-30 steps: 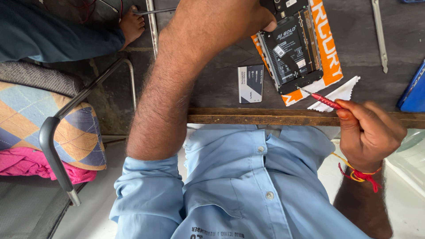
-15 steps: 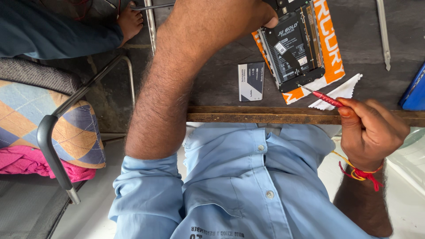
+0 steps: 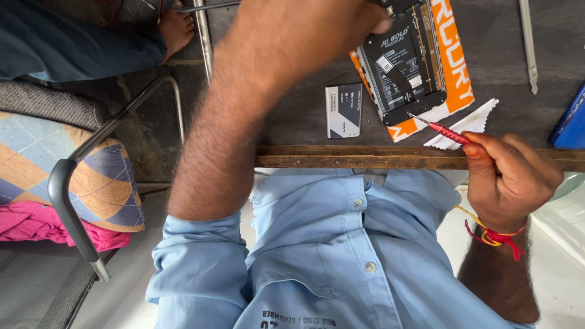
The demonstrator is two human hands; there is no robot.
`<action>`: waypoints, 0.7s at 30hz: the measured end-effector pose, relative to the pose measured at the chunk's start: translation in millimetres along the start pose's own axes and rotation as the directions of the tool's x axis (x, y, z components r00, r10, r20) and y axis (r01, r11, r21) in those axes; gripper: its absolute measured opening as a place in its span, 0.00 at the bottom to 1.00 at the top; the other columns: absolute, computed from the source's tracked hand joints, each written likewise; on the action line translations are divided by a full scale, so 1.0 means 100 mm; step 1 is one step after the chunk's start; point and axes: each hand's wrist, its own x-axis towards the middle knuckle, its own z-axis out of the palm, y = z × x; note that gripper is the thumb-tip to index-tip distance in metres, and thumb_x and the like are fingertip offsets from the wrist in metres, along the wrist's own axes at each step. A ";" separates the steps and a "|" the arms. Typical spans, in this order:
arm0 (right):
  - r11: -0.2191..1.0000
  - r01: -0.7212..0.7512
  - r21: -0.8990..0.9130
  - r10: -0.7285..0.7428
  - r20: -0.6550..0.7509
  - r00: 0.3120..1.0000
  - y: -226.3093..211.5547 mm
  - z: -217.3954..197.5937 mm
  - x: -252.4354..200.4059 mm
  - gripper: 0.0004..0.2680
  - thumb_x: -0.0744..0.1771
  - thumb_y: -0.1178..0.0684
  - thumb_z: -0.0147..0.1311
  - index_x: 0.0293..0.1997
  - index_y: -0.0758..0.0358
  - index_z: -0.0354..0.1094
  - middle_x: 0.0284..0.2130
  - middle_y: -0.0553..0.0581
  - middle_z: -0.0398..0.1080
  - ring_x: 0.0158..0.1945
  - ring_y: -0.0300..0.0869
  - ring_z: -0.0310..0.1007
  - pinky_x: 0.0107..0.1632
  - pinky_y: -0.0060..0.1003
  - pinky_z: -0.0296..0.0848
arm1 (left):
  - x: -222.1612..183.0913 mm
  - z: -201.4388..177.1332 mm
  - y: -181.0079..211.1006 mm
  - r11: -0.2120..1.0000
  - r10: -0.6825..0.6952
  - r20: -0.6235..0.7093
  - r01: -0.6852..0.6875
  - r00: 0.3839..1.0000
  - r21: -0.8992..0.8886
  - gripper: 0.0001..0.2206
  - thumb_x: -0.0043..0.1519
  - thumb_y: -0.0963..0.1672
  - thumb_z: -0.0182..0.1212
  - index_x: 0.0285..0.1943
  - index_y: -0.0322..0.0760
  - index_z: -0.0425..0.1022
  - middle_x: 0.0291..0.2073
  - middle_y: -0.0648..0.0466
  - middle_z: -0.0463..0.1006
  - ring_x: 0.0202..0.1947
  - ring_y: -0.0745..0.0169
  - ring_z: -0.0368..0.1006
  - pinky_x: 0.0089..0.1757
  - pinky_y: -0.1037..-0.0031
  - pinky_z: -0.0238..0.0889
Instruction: The person disassembles a mobile phone using a screwdriver, removes the back panel and internal components, then installs a new battery and reassembles the device.
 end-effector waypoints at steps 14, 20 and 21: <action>1.000 -0.021 -0.005 0.021 -0.040 0.999 0.10 0.00 -0.08 0.08 0.73 0.56 0.64 0.47 0.76 0.79 0.23 0.58 0.65 0.24 0.39 0.61 0.30 0.32 0.55 | 0.17 0.43 0.51 0.884 0.402 -0.132 -0.421 0.906 -0.201 0.18 0.52 0.37 0.67 0.54 0.35 0.77 0.47 0.50 0.72 0.51 0.49 0.74 0.46 0.57 0.70; 0.995 -0.050 0.091 0.065 -0.166 0.984 0.22 0.04 -0.17 0.13 0.75 0.51 0.64 0.47 0.79 0.79 0.23 0.59 0.67 0.26 0.39 0.64 0.31 0.30 0.56 | 0.29 0.34 0.49 0.894 0.362 0.028 -0.339 0.932 -0.295 0.08 0.50 0.37 0.70 0.33 0.30 0.74 0.28 0.50 0.76 0.34 0.51 0.78 0.34 0.58 0.68; 0.994 -0.042 0.105 0.059 -0.171 0.984 0.23 0.05 -0.17 0.13 0.75 0.51 0.65 0.47 0.79 0.79 0.24 0.59 0.67 0.26 0.39 0.64 0.31 0.30 0.55 | 0.30 0.34 0.49 0.856 0.372 0.045 -0.324 0.927 -0.403 0.10 0.47 0.38 0.72 0.34 0.30 0.75 0.28 0.52 0.77 0.33 0.53 0.78 0.32 0.59 0.67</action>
